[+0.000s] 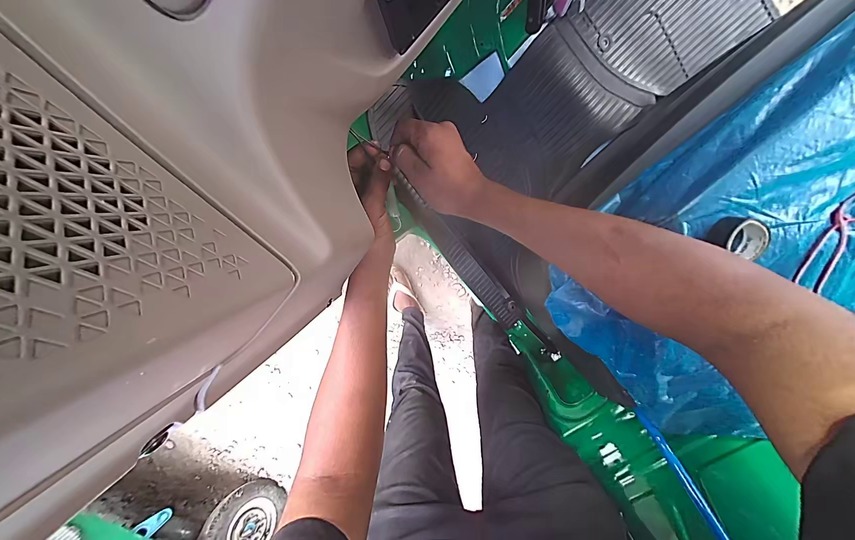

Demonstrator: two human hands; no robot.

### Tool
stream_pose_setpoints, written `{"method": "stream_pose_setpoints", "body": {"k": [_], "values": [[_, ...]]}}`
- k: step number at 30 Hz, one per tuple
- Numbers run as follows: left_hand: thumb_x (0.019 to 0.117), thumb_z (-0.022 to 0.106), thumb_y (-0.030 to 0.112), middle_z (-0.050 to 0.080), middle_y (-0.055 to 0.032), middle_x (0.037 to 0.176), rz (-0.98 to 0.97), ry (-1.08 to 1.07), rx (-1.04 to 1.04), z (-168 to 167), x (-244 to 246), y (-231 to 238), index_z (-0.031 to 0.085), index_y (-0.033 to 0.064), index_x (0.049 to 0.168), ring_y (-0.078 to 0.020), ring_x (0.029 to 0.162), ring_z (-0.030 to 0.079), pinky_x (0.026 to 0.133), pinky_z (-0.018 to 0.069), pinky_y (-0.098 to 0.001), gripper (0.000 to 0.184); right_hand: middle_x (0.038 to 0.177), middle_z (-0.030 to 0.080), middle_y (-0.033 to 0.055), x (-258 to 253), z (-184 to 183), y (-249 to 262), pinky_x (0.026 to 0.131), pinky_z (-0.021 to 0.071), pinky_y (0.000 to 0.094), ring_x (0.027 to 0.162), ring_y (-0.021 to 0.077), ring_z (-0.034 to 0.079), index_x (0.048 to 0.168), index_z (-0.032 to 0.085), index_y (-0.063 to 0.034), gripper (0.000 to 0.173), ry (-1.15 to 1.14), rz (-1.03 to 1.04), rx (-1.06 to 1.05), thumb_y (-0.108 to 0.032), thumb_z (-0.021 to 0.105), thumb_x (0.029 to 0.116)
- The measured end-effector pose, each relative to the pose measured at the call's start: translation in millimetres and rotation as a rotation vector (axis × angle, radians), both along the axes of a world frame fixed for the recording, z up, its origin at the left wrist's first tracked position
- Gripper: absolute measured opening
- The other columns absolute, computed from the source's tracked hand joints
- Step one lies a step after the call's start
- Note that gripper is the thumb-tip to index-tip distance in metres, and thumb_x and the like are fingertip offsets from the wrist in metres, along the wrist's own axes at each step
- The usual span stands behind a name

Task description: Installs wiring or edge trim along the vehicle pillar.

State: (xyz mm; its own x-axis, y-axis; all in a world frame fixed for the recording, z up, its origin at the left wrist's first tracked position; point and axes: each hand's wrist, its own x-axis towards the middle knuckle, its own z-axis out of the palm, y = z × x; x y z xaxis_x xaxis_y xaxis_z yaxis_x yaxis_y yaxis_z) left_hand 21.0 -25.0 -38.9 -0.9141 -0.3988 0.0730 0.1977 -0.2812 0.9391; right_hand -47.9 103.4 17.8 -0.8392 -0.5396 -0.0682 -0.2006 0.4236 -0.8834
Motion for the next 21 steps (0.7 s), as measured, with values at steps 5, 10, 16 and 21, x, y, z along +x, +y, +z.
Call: {"method": "stream_pose_setpoints", "body": {"k": [5,10,16,21], "values": [[0.0954,0.06,0.002,0.068,0.0056,0.094,0.011,-0.013,-0.061,-1.3,0.2,-1.1,0.064,0.0091,0.108,-0.0052,0.086,0.064,0.076,0.0548,-0.0254,0.015,0.053,0.051,0.0021,-4.1,-3.5,-2.2,0.037,0.0385,0.0246,0.04,0.0097,0.046,0.078,0.06,-0.0022,0.028,-0.687,-0.153,-0.359,-0.01,0.049,0.1028],[0.099,0.053,0.008,0.062,0.0074,0.097,0.061,-0.162,-0.088,-1.0,0.1,0.8,0.056,0.0084,0.116,-0.0021,0.088,0.061,0.075,0.0528,-0.0222,0.018,0.073,0.064,0.0031,-18.9,3.1,11.0,0.059,0.0527,0.0292,0.061,0.0114,0.061,0.099,0.067,-0.0034,0.022,-0.329,0.074,-0.024,-0.01,0.047,0.1052],[0.0978,0.053,0.004,0.064,0.0044,0.098,0.07,-0.196,-0.055,5.8,0.5,2.2,0.057,0.0063,0.116,-0.0042,0.086,0.063,0.072,0.0542,-0.0227,0.019,0.082,0.069,0.0044,-14.3,-4.6,7.9,0.072,0.0551,0.0327,0.074,0.0134,0.066,0.106,0.068,-0.0035,0.015,0.149,0.166,0.061,-0.013,0.058,0.0998],[0.0974,0.057,0.003,0.065,0.0048,0.098,0.039,-0.088,-0.048,-3.1,-0.1,-0.8,0.059,0.0081,0.113,-0.0054,0.087,0.063,0.075,0.0549,-0.0242,0.017,0.084,0.066,0.006,-13.1,-4.7,6.3,0.075,0.0545,0.0342,0.08,0.0162,0.065,0.095,0.067,-0.0056,0.016,0.191,0.169,0.038,-0.015,0.055,0.1012]]}}
